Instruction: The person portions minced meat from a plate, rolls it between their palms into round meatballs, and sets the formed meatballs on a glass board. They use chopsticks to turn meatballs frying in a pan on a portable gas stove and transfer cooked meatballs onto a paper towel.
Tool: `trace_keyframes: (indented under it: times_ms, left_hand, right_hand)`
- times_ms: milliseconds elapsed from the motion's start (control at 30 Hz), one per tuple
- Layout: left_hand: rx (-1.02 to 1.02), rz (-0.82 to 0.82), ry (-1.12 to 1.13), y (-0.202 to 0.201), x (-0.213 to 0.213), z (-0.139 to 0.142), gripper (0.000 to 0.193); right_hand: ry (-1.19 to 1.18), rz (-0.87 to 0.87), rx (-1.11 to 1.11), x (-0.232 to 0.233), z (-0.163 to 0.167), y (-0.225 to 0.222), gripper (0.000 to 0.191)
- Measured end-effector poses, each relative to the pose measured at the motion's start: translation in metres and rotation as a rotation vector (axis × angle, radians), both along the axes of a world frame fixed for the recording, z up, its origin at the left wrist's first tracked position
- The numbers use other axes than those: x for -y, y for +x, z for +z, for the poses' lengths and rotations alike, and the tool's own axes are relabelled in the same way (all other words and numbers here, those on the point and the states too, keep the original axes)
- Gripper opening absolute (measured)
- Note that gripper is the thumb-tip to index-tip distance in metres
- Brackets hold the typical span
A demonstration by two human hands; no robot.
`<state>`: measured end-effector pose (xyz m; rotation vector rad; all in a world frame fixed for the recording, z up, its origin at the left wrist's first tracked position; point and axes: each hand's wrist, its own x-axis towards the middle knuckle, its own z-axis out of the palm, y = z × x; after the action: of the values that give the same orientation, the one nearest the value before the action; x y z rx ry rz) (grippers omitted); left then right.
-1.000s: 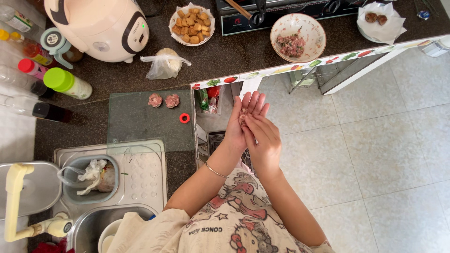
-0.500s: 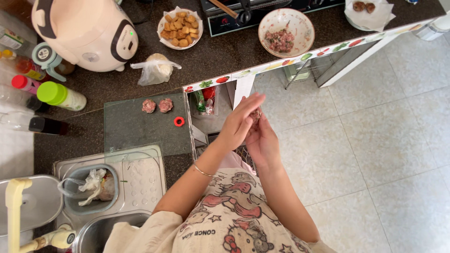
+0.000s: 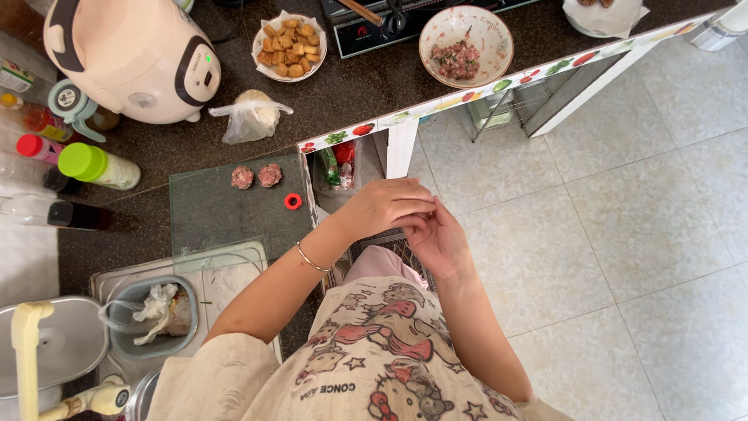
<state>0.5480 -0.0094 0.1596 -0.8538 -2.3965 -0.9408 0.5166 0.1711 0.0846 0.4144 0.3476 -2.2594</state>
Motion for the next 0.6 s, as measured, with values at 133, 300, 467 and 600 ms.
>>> trace_keyframes:
  times_ms: [133, 300, 467, 600]
  left_hand:
    - [0.243, -0.121, 0.122, -0.002, 0.004, 0.006, 0.047]
    - [0.453, -0.354, 0.118, -0.007, 0.021, 0.021, 0.054]
    - [0.569, -0.407, 0.025, -0.017, 0.027, 0.025, 0.056]
    - [0.663, -0.382, -0.019, -0.019, 0.027, 0.026, 0.052]
  right_hand:
    - [-0.232, 0.084, -0.113, -0.007, 0.004, 0.000, 0.038]
    - [-0.032, 0.170, -0.103, -0.019, 0.008, -0.008, 0.040]
    - [0.066, 0.221, -0.125, -0.017, 0.007, -0.009, 0.043]
    - [0.018, 0.224, -0.120, -0.018, 0.007, -0.007, 0.043]
